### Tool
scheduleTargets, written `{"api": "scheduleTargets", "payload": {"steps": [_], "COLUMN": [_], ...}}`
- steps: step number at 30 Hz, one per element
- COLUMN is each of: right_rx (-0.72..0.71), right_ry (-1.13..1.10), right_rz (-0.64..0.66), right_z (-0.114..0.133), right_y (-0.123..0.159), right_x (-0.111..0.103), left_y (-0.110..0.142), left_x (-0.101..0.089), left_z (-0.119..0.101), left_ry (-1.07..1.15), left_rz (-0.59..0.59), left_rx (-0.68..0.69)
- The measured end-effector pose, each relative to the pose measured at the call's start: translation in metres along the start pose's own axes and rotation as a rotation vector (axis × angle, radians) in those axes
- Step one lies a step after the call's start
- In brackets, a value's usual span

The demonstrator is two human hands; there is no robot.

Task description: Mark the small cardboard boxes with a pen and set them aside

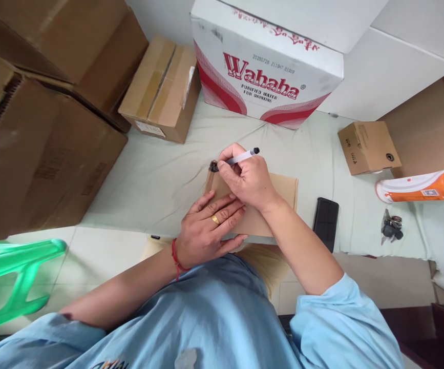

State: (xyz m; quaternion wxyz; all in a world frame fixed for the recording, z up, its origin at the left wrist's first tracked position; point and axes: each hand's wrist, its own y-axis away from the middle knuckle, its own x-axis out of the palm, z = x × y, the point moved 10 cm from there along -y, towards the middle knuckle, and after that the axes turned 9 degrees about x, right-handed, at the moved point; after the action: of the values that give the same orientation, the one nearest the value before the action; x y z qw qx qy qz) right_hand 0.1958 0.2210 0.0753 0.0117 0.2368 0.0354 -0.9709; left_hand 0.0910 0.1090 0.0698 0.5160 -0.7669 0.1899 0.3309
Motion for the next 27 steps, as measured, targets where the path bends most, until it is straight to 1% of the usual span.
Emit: {"api": "scheduleTargets", "payload": {"steps": [3, 10, 16, 22, 24, 27], "right_rx": [-0.004, 0.009, 0.032, 0.08, 0.082, 0.067], "right_ry": [0.036, 0.028, 0.003, -0.004, -0.022, -0.045], "right_rz": [-0.005, -0.051, -0.135, -0.227, -0.223, -0.168], "right_z": [0.001, 0.003, 0.002, -0.005, -0.006, -0.004], "right_y": [-0.001, -0.002, -0.001, 0.0, 0.0, -0.001], "right_x": [0.0, -0.005, -0.012, -0.02, -0.02, -0.016], "left_y": [-0.002, -0.002, 0.001, 0.0, 0.0, 0.001], "left_x": [-0.001, -0.001, 0.002, 0.0, 0.0, 0.001], "left_z": [0.0, -0.001, 0.0, 0.0, -0.001, -0.001], "left_ry": [-0.017, -0.011, 0.005, -0.004, -0.006, -0.004], "left_rz": [-0.001, 0.005, 0.016, 0.005, 0.005, 0.003], "left_rx": [0.003, 0.009, 0.005, 0.015, 0.014, 0.017]}}
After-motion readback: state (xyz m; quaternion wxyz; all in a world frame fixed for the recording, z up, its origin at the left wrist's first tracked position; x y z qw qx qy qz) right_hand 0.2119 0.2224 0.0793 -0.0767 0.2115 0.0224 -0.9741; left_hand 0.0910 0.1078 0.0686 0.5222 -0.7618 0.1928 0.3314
